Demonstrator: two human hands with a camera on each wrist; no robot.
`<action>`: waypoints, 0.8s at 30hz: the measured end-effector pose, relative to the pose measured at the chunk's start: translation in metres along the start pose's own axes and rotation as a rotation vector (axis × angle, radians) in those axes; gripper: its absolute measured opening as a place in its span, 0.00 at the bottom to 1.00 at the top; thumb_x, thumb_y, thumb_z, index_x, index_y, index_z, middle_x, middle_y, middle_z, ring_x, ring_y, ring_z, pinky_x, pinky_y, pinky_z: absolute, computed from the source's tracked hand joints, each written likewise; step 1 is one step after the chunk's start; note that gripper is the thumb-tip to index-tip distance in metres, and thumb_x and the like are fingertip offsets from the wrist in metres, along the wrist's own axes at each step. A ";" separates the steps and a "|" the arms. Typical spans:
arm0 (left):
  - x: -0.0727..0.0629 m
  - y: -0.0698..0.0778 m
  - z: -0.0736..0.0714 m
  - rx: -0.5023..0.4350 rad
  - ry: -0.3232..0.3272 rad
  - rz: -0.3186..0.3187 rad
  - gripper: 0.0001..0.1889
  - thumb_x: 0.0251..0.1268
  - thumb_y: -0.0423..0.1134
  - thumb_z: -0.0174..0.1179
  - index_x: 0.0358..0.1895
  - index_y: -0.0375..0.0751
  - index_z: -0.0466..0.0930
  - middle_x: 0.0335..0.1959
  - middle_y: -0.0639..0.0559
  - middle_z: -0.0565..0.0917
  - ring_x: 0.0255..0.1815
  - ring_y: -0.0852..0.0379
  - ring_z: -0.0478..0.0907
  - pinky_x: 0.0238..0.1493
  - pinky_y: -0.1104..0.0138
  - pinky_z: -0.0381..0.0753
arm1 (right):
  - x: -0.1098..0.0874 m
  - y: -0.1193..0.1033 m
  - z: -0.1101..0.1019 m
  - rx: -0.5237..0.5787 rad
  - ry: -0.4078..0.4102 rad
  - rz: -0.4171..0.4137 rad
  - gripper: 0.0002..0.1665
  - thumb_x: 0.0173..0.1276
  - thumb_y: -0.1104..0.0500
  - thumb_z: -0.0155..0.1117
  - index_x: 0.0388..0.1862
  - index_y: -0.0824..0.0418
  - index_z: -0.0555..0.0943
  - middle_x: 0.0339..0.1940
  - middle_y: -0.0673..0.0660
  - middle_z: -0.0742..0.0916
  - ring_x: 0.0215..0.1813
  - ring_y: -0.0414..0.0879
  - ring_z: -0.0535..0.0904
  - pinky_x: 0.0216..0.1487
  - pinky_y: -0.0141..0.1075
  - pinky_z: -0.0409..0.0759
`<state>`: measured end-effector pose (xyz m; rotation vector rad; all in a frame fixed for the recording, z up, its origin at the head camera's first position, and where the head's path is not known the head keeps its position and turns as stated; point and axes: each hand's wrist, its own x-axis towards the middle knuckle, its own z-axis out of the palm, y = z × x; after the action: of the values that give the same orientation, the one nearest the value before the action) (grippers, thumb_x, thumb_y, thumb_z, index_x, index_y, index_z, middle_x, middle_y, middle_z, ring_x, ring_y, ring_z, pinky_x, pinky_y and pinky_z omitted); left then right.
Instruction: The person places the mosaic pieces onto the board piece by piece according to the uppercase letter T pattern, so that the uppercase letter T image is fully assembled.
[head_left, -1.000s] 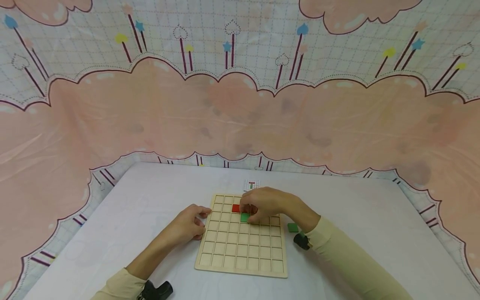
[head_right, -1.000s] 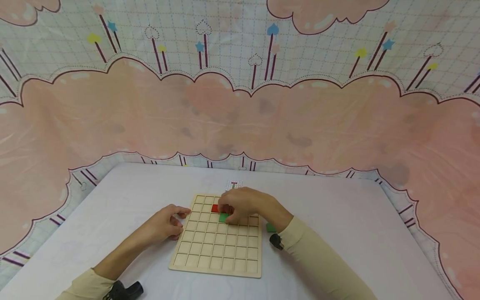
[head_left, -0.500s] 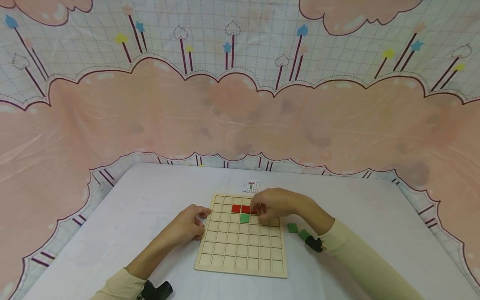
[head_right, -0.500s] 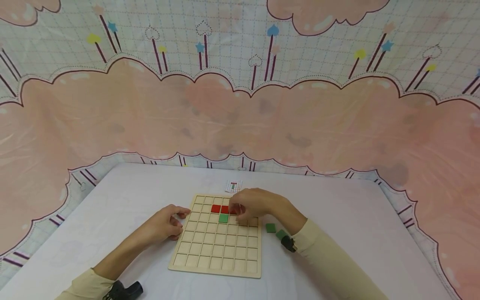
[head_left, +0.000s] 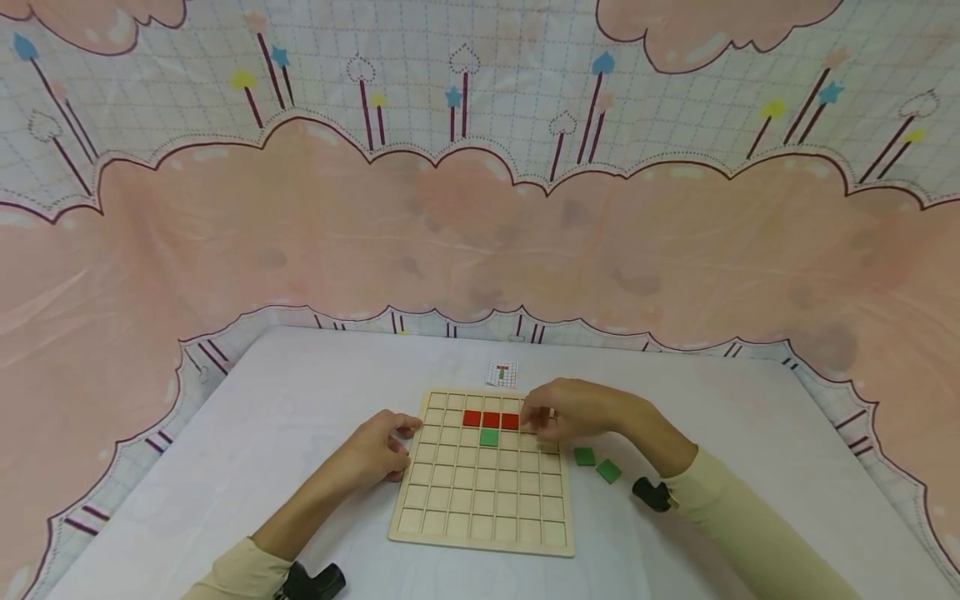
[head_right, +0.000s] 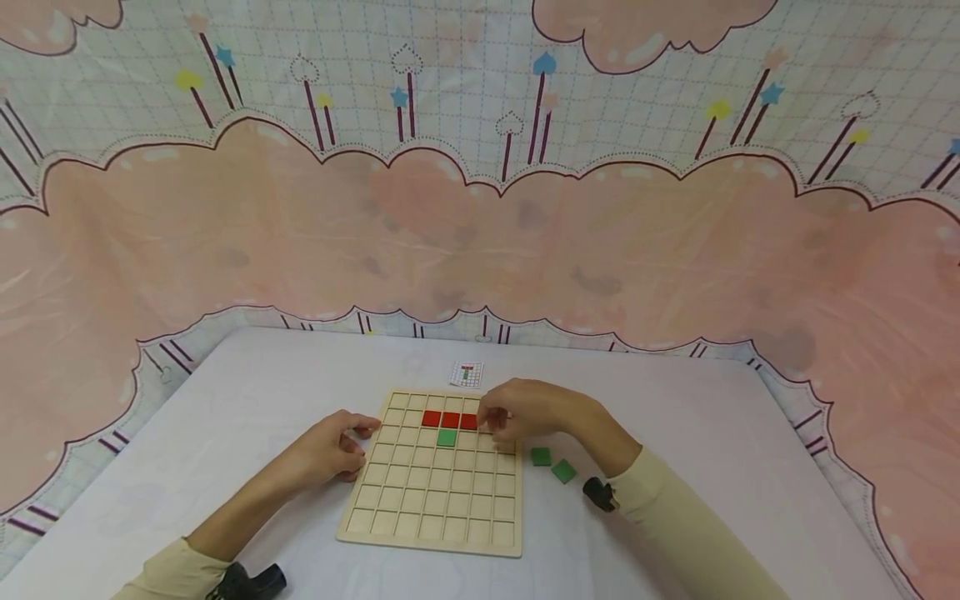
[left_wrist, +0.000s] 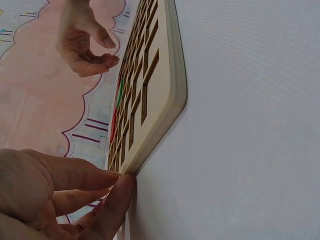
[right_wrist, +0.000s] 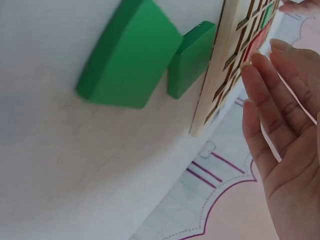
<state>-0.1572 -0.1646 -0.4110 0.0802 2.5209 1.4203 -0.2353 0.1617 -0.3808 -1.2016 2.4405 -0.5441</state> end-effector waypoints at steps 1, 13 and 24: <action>0.000 0.000 0.000 0.000 0.001 0.001 0.30 0.53 0.15 0.58 0.65 0.27 0.75 0.53 0.39 0.74 0.35 0.53 0.74 0.25 0.66 0.81 | -0.001 0.000 0.000 0.003 -0.002 0.011 0.13 0.67 0.63 0.67 0.49 0.54 0.85 0.38 0.41 0.85 0.43 0.37 0.80 0.47 0.30 0.82; -0.001 0.001 0.000 0.004 0.000 -0.002 0.30 0.52 0.15 0.58 0.63 0.27 0.76 0.52 0.40 0.75 0.33 0.53 0.74 0.25 0.66 0.81 | -0.022 0.005 0.004 0.004 0.001 0.124 0.10 0.66 0.58 0.71 0.46 0.47 0.86 0.39 0.40 0.85 0.44 0.38 0.79 0.50 0.33 0.82; 0.000 0.001 0.001 0.013 0.005 -0.004 0.29 0.53 0.15 0.59 0.64 0.27 0.76 0.52 0.40 0.75 0.32 0.53 0.74 0.24 0.66 0.80 | -0.044 0.009 0.006 -0.059 0.025 0.135 0.12 0.66 0.59 0.69 0.48 0.47 0.85 0.41 0.38 0.83 0.45 0.37 0.79 0.47 0.34 0.80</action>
<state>-0.1570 -0.1634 -0.4103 0.0741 2.5327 1.4048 -0.2134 0.2007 -0.3836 -1.0487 2.5518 -0.4540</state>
